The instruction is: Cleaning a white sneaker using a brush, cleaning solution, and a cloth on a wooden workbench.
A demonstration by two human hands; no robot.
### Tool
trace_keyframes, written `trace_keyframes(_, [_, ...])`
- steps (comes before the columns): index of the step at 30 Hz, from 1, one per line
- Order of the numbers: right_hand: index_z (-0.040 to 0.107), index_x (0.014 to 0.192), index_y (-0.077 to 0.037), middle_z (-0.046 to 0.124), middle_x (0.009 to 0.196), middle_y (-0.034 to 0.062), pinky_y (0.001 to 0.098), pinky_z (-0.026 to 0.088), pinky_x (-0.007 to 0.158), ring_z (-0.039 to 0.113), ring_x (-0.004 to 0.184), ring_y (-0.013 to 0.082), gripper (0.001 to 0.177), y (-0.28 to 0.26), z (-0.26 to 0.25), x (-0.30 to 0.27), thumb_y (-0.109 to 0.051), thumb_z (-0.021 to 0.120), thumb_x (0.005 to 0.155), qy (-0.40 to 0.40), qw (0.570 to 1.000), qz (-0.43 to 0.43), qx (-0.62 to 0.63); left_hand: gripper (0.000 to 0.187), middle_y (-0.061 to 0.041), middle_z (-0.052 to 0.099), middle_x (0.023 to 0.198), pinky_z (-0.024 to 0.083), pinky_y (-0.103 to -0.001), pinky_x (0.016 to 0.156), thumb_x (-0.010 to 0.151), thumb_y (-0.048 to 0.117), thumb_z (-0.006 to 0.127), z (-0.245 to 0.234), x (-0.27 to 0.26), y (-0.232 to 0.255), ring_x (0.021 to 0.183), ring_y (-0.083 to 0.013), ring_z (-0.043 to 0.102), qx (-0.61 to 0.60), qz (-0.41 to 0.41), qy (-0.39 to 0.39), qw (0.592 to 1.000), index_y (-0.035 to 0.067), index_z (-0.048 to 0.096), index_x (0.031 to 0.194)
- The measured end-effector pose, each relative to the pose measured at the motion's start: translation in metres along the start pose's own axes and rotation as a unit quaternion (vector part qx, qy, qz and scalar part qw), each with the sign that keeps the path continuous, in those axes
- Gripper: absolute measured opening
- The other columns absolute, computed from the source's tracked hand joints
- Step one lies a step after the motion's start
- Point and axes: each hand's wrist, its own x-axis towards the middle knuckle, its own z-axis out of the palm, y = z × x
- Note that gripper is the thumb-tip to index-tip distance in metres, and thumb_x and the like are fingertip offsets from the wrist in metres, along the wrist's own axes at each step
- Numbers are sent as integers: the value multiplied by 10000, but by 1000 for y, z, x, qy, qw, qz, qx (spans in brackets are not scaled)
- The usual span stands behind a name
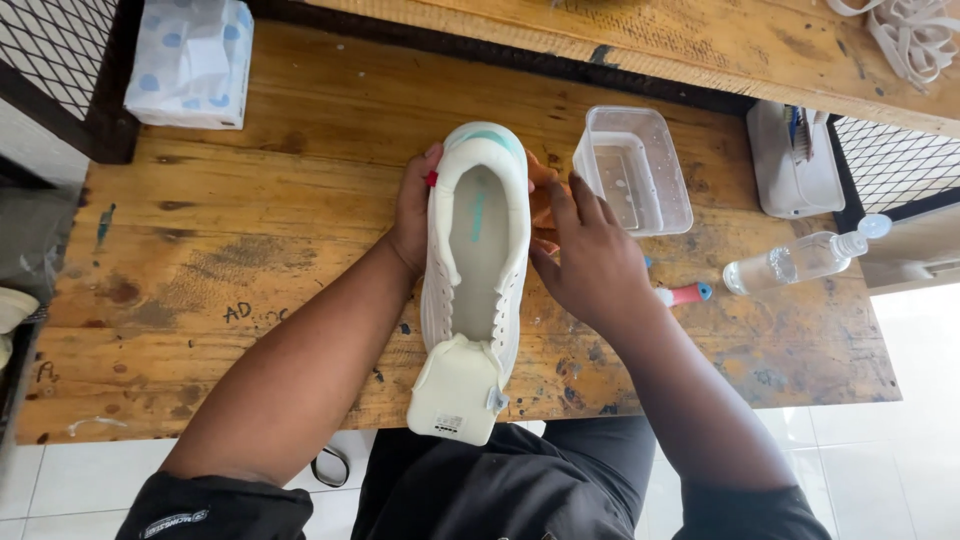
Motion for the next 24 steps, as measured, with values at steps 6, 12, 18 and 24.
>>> trace_keyframes(6, [355,1554,8,401,1542,356,563,511,1026,485,1377,512,712,11,49,20,-234,600,931,-107,993,43,4,453,-88,743,952,562,-366,948,908,576,580,-17,11,-3,903,-183,672,23,-20,21,999,165,736,1017])
trace_keyframes(12, [596,1123,-44,657,917,114,417,591,668,724,833,353,289,36,105,20,-197,647,883,98,990,-46,-86,472,-98,737,956,558,-376,964,901,586,566,-8,6,-1,909,-199,674,42,-22,29,998,158,727,1022])
trace_keyframes(18, [534,1167,-230,771,922,106,535,554,839,736,890,398,359,20,30,10,-343,667,854,-25,959,195,203,535,-128,744,1017,591,-379,942,867,620,601,-61,35,-16,947,-228,701,67,-28,82,994,149,724,1090])
trace_keyframes(24, [579,1117,-108,693,811,110,220,443,489,578,540,125,278,33,-13,-31,57,670,912,244,808,178,506,580,-140,743,1031,602,-399,925,833,623,613,-35,26,-17,945,-247,709,82,-25,108,990,130,712,1122])
